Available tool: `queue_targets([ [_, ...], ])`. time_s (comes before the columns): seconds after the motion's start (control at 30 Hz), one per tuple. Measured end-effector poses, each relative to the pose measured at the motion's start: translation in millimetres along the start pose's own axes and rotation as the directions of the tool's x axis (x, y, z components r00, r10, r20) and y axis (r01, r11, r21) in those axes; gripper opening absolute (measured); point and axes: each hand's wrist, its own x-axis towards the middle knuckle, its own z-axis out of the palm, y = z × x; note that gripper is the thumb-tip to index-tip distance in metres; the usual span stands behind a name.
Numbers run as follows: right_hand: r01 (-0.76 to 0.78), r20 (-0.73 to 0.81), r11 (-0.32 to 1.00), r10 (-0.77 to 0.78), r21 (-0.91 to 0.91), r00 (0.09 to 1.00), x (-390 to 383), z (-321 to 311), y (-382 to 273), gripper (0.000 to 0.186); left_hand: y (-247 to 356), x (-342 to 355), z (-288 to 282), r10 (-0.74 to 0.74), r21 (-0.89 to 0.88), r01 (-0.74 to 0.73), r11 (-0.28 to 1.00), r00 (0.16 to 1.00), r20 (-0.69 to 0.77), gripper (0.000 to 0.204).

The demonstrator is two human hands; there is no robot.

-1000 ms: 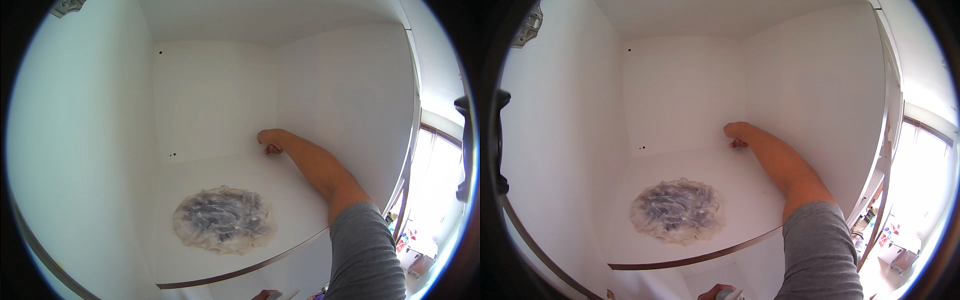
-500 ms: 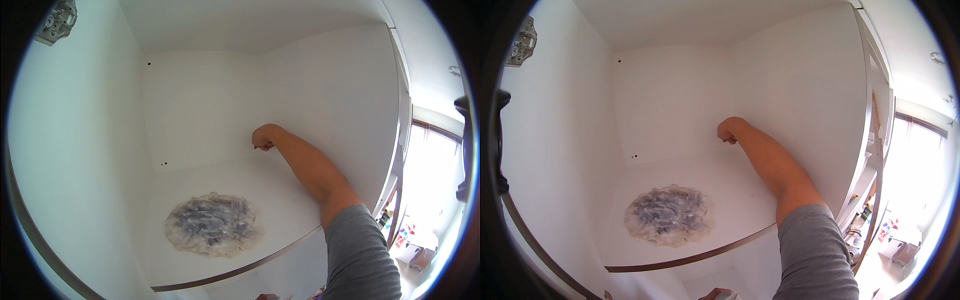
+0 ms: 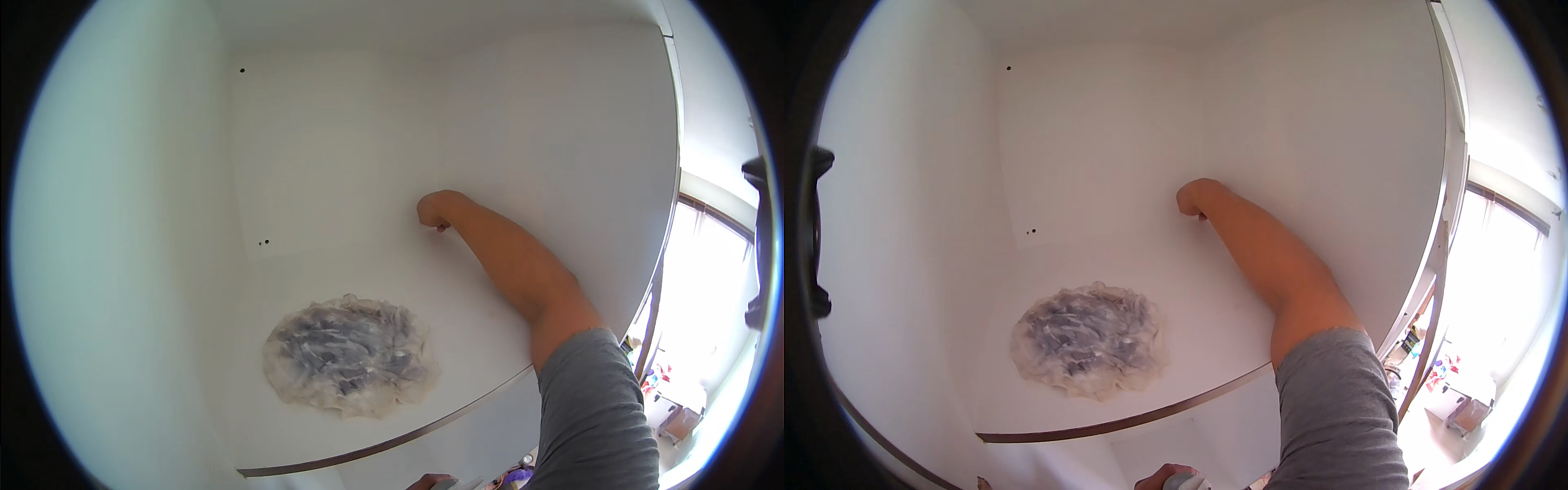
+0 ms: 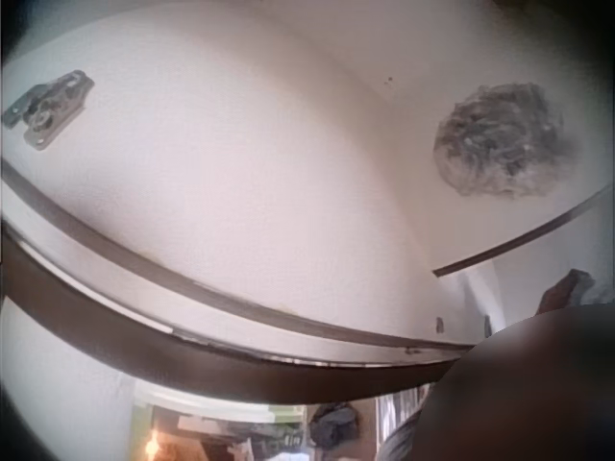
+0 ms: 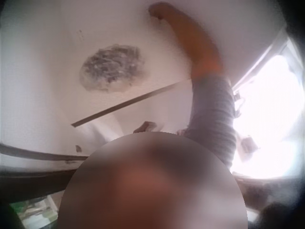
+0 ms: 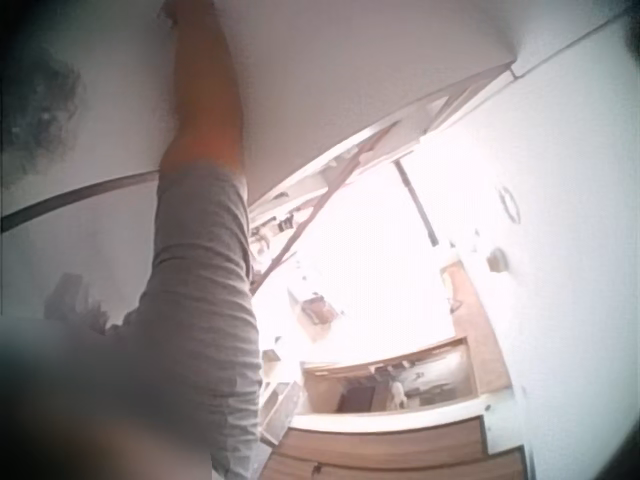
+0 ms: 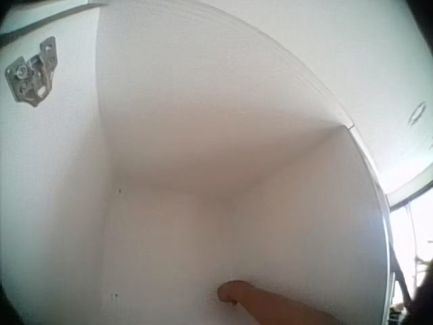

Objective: The person applies caulk from a caulking gun into small holes on the interior back panel of a white cabinet, then uses a finger to smooth each bead. The person also applies caulk along the seam where a wooden trim meets the cabinet interior and smooths it.

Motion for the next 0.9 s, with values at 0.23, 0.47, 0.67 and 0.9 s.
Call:
queue_targets([
  [0.23, 0.071, 0.106, 0.996, -0.077, 0.057, 0.991, -22.3, -10.9, -10.3, 0.029, -4.5, 4.0, 0.5, -0.042, -0.007, 0.042, 0.999, 0.999, 0.005, 0.046],
  [0.47, 0.032, 0.093, 0.992, -0.043, 0.120, 0.995, -9.0, 2.1, -16.9, 0.026, -8.9, 0.4, 0.5, -0.015, 0.028, 0.015, 0.999, 1.000, -0.008, 0.043],
  [0.67, 0.178, 0.129, 0.953, -0.150, -0.246, 0.980, 29.3, 10.1, -6.7, 0.026, -13.4, 1.0, 5.1, -0.071, -0.066, 0.071, 0.995, 0.997, -0.001, 0.044],
  [0.9, 0.060, 0.044, 0.951, -0.048, -0.305, 0.998, 33.6, 8.3, 2.9, 0.012, -2.2, -2.8, 3.6, -0.038, -0.033, 0.038, 0.999, 0.999, -0.001, 0.050],
])
